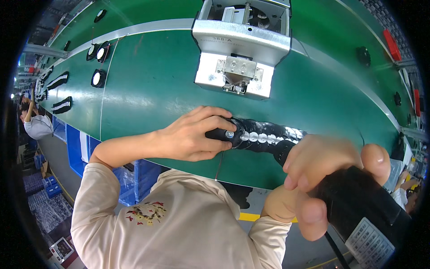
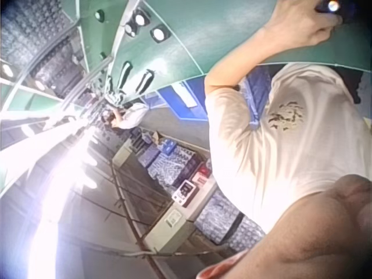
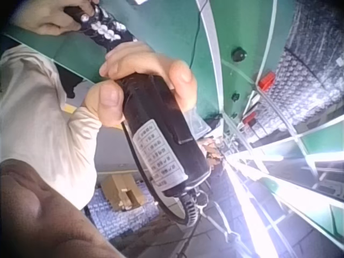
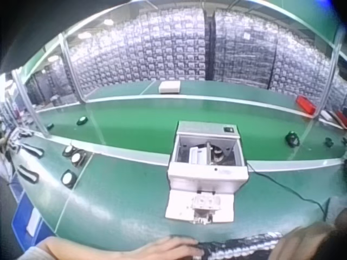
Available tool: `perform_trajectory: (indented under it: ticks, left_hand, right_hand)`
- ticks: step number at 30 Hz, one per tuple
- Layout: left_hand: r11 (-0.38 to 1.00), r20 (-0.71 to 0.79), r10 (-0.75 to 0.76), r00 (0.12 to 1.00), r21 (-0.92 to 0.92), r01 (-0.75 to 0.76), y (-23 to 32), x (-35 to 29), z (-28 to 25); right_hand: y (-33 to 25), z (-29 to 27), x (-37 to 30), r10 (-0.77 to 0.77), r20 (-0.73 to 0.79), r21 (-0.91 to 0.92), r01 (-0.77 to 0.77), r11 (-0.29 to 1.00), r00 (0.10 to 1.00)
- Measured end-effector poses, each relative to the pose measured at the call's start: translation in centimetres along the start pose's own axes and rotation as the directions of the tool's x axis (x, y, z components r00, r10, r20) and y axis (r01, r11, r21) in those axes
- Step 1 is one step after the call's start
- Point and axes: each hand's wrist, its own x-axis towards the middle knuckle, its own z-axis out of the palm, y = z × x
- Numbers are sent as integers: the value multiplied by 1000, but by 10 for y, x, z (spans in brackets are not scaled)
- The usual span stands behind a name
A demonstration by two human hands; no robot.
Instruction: Assemble electronic components and LED strips together using an electric screwdriver on an assembly line.
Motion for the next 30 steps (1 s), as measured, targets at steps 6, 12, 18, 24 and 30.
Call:
perform_trajectory:
  ticks: [6,12,18,24,30]
  left_hand:
    - [995,-79,33,996,-86,-40,-11,5,15]
    - [995,-94,83,992,-52,-88,-18,-1,11]
    - [991,-143,91,986,-84,-103,-26,-14,2]
    - [992,-124,78,989,-93,-90,-27,-18,2]
    - [995,-108,73,991,-54,-79,-30,-23,2]
  right_hand:
    - [7,16,17,6,-39,34,-4,999,999]
    - [41,36,60,-3,-185,70,16,997,983]
    - [54,52,77,55,-270,11,-55,998,961]
    - [68,56,78,79,-203,-64,-93,994,976]
    - [52,59,53,108,-37,125,-103,987,993]
